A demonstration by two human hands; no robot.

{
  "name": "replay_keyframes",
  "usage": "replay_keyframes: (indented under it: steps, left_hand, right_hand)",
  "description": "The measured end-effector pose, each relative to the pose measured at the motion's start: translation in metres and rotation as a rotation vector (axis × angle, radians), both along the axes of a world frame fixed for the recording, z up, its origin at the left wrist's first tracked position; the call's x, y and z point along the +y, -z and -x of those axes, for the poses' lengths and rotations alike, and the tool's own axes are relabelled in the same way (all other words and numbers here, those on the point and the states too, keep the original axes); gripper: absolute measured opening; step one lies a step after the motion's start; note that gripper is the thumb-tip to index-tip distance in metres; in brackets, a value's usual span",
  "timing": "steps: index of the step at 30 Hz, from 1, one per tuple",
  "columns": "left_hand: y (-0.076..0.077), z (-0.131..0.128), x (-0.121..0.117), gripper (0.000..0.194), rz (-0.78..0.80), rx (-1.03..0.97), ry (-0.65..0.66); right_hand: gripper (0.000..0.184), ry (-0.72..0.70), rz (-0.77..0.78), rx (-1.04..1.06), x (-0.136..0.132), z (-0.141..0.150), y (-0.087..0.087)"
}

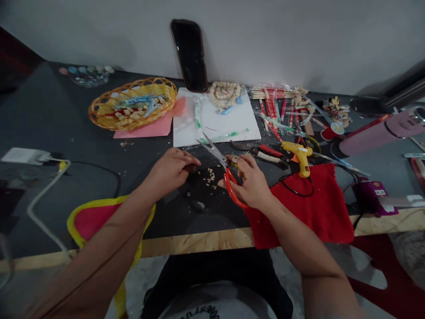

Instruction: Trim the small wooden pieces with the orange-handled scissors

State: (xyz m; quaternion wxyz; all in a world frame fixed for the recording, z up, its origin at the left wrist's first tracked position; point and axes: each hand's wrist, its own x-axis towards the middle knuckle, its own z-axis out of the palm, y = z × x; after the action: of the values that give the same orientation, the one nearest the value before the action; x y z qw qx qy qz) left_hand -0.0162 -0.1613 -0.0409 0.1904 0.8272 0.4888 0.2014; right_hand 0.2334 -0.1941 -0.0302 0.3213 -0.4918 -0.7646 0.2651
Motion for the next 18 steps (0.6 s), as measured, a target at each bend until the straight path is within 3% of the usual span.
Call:
replay_keyframes:
  steps: [5, 10, 18]
  left_hand:
    - [0.0000, 0.0075, 0.0026, 0.028, 0.040, 0.074, 0.086]
    - [0.0059, 0.0033, -0.0004, 0.023, -0.005, 0.122, 0.069]
    - [-0.0007, 0.0016, -0.0007, 0.026, 0.040, 0.074, 0.079]
  right_hand:
    - [0.059, -0.007, 0.021, -0.001, -0.0001, 0.0000, 0.0020]
    - [0.059, -0.011, 0.042, 0.005, 0.0001, 0.0003, 0.0001]
    - [0.059, -0.028, 0.032, 0.007, 0.0003, -0.0002, 0.0017]
